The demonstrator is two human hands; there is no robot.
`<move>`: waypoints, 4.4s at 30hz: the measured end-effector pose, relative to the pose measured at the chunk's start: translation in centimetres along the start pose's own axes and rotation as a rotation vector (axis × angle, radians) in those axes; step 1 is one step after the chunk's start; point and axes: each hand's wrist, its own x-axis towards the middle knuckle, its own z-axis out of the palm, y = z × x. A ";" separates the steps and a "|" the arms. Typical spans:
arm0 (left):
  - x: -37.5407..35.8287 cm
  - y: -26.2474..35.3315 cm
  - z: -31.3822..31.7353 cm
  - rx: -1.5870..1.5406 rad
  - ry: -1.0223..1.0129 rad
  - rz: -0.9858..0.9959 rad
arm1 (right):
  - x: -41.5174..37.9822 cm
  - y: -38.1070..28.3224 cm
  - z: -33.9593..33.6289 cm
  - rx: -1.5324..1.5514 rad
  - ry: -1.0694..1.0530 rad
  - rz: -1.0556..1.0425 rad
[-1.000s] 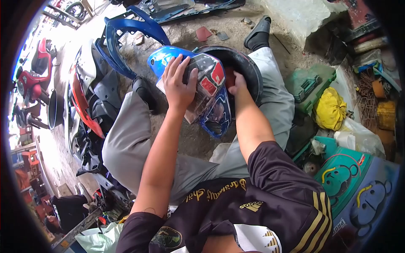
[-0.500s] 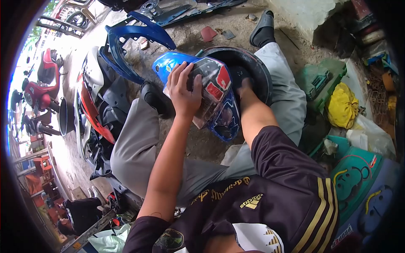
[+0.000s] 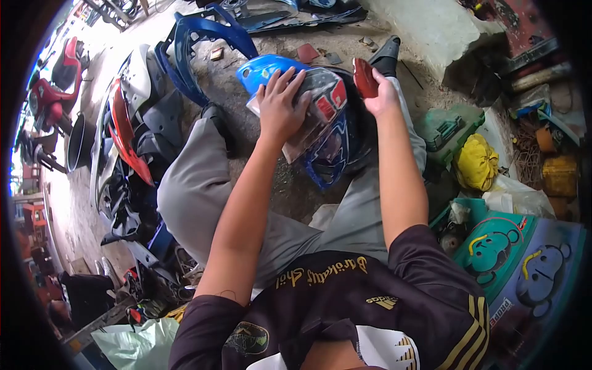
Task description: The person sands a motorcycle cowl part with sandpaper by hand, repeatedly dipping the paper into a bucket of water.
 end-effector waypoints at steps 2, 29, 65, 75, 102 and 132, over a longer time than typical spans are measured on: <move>0.9 1.1 0.3 0.067 -0.034 -0.007 | -3.5 -1.3 4.6 0.066 -0.072 -0.047; -0.3 0.2 0.3 0.008 0.056 -0.042 | 1.1 3.5 -5.7 -1.017 0.214 -0.118; 0.0 -0.5 -0.3 0.010 0.027 0.037 | -1.2 -1.2 6.7 -0.025 -0.091 0.022; 0.5 0.4 0.8 0.056 0.054 -0.016 | -4.9 4.7 10.3 -0.157 -0.141 -0.168; 0.5 -0.3 -0.6 -0.034 -0.042 0.002 | 13.2 21.4 -19.3 -0.195 0.329 0.521; -0.6 -0.3 0.1 -0.108 0.084 0.017 | -3.8 3.3 11.9 -0.434 -0.281 -0.089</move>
